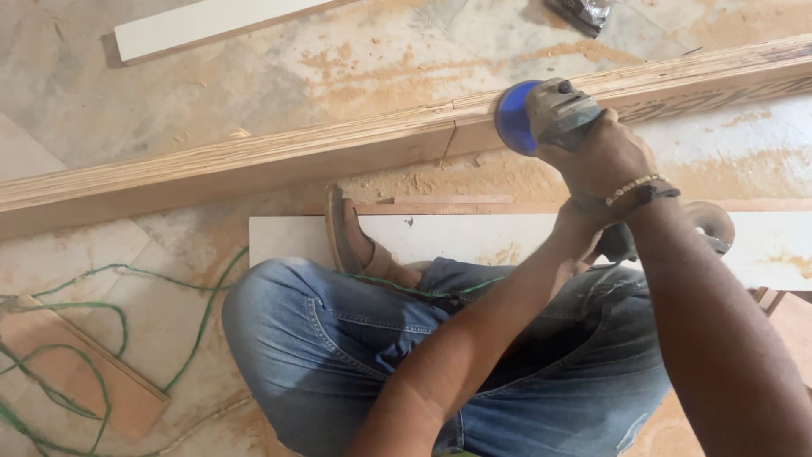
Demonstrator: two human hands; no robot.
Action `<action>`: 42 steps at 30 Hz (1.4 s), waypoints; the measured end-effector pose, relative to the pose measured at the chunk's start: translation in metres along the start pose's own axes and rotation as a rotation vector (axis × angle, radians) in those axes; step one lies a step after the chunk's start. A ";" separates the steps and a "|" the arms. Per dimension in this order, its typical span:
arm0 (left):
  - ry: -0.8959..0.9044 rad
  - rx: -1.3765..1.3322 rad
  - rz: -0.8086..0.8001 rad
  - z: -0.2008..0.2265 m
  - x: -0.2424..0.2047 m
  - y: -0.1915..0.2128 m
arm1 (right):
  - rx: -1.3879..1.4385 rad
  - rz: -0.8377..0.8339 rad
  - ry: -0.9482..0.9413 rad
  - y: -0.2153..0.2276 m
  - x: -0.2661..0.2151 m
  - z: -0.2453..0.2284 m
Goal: The person sands the surface and edges of a long wooden board using an angle grinder while sitting on the floor.
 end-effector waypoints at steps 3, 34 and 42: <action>-0.008 0.089 0.005 0.025 -0.011 0.005 | 0.069 -0.155 0.040 -0.026 0.011 -0.026; 0.006 0.079 0.048 0.023 -0.001 0.023 | -0.119 -0.160 -0.026 -0.019 0.005 -0.034; 0.115 0.099 0.021 -0.031 0.020 0.012 | -0.038 -0.165 -0.121 -0.002 0.009 0.010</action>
Point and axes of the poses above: each hand's wrist, its own x-axis towards the middle knuckle, its own y-axis out of the back of the hand, z = x × y, the point moved 8 cm from there along x, towards the middle knuckle, and after that the axes turned 6 degrees about -y, right-handed, at the moved point
